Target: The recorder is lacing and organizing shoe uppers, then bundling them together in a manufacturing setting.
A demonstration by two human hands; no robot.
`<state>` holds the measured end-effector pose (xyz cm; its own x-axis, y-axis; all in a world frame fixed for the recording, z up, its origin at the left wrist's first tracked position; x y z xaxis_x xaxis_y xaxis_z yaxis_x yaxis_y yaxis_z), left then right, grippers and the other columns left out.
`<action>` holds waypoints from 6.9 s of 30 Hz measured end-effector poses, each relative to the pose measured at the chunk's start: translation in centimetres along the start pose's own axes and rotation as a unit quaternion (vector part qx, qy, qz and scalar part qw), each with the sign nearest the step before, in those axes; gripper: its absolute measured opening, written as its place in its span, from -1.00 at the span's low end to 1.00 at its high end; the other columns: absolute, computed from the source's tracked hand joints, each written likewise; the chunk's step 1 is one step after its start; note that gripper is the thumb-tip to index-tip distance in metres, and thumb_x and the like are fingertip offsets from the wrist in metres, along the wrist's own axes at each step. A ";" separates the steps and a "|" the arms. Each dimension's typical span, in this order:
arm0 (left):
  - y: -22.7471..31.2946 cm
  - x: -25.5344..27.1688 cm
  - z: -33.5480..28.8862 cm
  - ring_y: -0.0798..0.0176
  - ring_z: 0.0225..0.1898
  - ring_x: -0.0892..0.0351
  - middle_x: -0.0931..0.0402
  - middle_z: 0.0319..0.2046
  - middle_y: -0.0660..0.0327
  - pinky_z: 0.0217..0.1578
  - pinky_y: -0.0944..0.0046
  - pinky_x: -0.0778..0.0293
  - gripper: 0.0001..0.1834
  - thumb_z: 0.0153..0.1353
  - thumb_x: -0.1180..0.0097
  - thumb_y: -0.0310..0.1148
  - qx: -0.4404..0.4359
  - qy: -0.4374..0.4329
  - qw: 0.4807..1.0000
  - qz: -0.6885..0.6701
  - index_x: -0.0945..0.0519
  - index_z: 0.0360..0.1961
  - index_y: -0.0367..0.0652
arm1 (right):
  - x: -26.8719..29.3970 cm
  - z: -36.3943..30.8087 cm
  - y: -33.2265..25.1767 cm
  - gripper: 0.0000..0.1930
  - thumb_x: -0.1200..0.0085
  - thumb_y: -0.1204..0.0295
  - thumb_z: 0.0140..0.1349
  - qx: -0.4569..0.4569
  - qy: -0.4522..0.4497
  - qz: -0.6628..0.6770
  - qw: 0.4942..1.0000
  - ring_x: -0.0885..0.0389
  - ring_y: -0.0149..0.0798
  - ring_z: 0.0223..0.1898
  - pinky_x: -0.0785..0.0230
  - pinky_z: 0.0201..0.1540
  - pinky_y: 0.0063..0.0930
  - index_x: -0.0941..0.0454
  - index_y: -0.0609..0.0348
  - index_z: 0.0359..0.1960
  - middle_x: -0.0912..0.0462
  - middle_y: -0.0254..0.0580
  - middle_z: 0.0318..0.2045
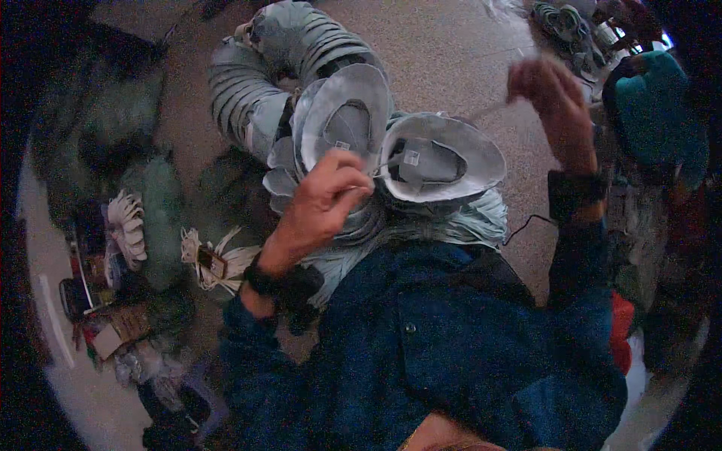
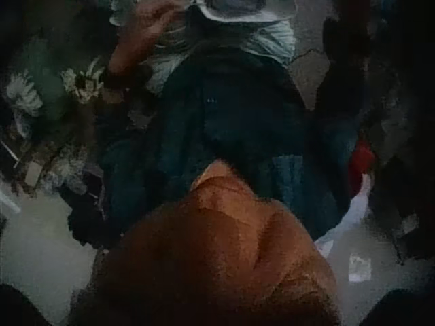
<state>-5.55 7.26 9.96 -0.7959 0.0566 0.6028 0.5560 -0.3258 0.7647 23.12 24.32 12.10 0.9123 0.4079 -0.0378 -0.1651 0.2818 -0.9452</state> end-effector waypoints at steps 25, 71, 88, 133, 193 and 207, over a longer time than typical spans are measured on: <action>-5.1 2.2 -0.5 -0.15 -0.33 -0.55 -0.49 -0.46 -0.07 -0.29 -0.02 -0.44 -0.82 0.15 -0.13 -0.33 -0.010 -0.120 0.952 0.280 -0.55 -0.34 -0.25 | -13.0 -5.9 11.5 -0.71 0.01 0.28 0.35 -0.248 -0.126 0.156 0.948 -0.57 -0.38 -0.19 -0.40 -0.06 -0.44 -0.57 0.29 -0.18 -0.64 -0.29 -0.26; 2.8 -9.0 6.6 -0.06 -0.28 -0.59 -0.54 -0.32 -0.06 -0.21 0.03 -0.48 -0.69 0.05 -0.17 -0.35 -0.234 -0.014 0.964 0.128 -0.50 -0.16 -0.19 | -10.2 -10.3 10.9 -0.72 0.02 0.28 0.33 0.008 -0.233 -0.313 0.921 -0.55 -0.20 -0.37 -0.38 -0.30 -0.25 -0.53 0.28 -0.40 -0.58 -0.05 -0.50; -7.1 -10.9 0.7 -0.05 -0.31 -0.54 -0.54 -0.34 -0.02 -0.29 0.04 -0.48 -0.81 0.24 0.01 -0.33 0.029 -0.045 0.970 0.236 -0.53 -0.25 -0.23 | -11.1 -8.4 7.2 -0.62 0.22 0.14 0.42 -0.438 -0.010 0.440 0.784 -0.44 -0.34 -0.49 -0.37 -0.29 -0.34 -0.44 0.09 -0.48 -0.50 -0.29 -0.46; -8.1 -5.4 -4.0 0.14 -0.40 -0.48 -0.43 -0.50 0.22 -0.24 0.12 -0.29 -0.86 -0.05 -0.07 -0.40 -0.096 -0.032 0.918 0.384 -0.53 -0.39 -0.06 | -11.4 -6.5 14.2 -0.82 -0.09 0.48 0.06 0.086 -0.309 -0.445 0.836 -0.54 -0.02 -0.32 -0.41 -0.24 -0.21 -0.48 0.20 -0.28 -0.55 -0.06 -0.29; 8.6 14.3 7.6 0.56 -0.60 -0.18 -0.31 -0.60 0.49 -0.56 0.45 -0.10 -0.81 0.26 -0.01 -0.26 0.154 0.079 0.983 -0.067 -0.51 -0.46 -0.08 | 7.5 -6.9 11.9 -0.45 -0.03 0.16 0.33 -0.231 -0.014 0.057 0.971 -0.47 -0.28 0.09 -0.39 0.08 -0.39 -0.28 0.25 0.23 -0.50 -0.12 0.07; 13.9 21.0 -1.2 0.32 -0.22 -0.46 -0.50 -0.31 0.25 -0.14 0.32 -0.33 -0.77 0.29 0.04 -0.23 0.106 0.274 0.952 0.084 -0.53 -0.22 -0.16 | -19.6 -6.1 17.3 -0.40 -0.09 0.20 0.26 -0.203 -0.355 0.190 0.893 -0.43 -0.19 0.12 -0.33 0.13 -0.28 -0.24 0.26 0.24 -0.44 -0.07 0.12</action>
<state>-14.81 2.79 32.99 -0.6646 -0.4994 0.5558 0.6764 -0.0858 0.7316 4.69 15.97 -5.51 0.3273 0.8955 -0.3017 -0.1320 -0.2729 -0.9530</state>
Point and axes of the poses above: each hand's wrist, its own z-axis towards the middle knuckle, its own x-axis out of the back of the hand, y = z × x, the point moved 3 cm from there along z, towards the middle knuckle
